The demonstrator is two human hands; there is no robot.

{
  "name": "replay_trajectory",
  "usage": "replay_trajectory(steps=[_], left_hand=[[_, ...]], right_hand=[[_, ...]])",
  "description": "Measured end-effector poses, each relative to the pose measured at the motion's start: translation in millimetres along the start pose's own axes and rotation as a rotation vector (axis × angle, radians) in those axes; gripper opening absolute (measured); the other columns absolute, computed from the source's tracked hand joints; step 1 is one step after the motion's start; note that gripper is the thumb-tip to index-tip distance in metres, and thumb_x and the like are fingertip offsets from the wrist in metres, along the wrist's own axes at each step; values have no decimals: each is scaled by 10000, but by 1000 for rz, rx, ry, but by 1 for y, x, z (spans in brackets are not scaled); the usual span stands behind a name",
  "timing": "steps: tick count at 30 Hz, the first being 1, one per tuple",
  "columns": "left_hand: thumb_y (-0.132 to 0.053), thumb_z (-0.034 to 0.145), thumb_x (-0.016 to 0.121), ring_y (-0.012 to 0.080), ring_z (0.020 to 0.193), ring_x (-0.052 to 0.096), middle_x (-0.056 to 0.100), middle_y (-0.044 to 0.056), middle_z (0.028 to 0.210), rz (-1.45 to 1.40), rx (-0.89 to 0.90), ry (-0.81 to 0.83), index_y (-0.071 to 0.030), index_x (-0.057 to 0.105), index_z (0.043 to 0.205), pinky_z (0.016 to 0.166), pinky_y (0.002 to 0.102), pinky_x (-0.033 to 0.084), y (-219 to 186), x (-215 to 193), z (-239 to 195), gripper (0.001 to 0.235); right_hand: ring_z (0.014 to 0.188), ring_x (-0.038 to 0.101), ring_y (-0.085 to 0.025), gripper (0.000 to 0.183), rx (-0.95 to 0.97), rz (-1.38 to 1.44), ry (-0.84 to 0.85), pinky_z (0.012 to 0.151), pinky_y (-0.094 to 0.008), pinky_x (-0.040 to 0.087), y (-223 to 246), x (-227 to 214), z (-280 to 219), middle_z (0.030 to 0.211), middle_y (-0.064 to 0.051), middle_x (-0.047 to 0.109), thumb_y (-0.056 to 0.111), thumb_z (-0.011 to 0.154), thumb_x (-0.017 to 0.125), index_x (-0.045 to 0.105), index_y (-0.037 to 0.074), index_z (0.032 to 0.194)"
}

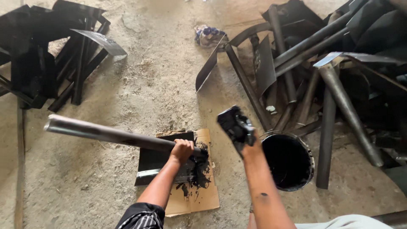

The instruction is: The person applies black paint to metal posts and plates using a cloth or rag by hand, dipping the cloth into a container of paint and rubbing it over the surfaces of the metal components.

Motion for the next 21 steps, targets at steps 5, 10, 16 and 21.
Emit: replay_trajectory(steps=[5, 10, 16, 21], left_hand=[[-235, 856, 625, 269, 699, 695, 685, 77, 800, -184, -18, 69, -146, 656, 930, 650, 485, 553, 34, -35, -20, 119], [-323, 676, 748, 243, 734, 720, 693, 43, 768, -245, 48, 218, -195, 680, 799, 603, 391, 543, 177, -152, -80, 190], [-724, 975, 455, 220, 946, 741, 774, 36, 874, -205, -518, 640, -270, 821, 866, 830, 407, 549, 342, -259, -164, 593], [-604, 972, 526, 332, 1046, 672, 750, 143, 1075, -873, -814, 349, -212, 814, 1132, 857, 354, 493, 363, -195, -232, 512]], right_hand=[[1119, 680, -329, 385, 109, -1, 44, 1034, -473, 536, -62, -13, -7, 1187, -173, 705, 248, 1025, 470, 630, -38, 1226], [965, 711, -287, 399, 45, -152, -51, 893, -410, 568, -120, -65, 28, 1067, -153, 742, 295, 1051, 489, 689, -34, 1157], [687, 617, -113, 148, -172, -1146, -184, 604, -315, 516, -219, -116, 59, 822, 8, 711, 165, 891, 626, 736, 99, 962], [603, 473, -105, 177, -10, -907, -68, 510, -310, 370, -231, -122, 41, 780, 16, 624, 67, 809, 621, 726, 81, 951]])
Point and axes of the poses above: each hand's wrist, its own z-axis towards the middle knuckle, its own x-axis out of the palm, y = z × x, the point moved 1 cm from there along z, towards the middle knuckle
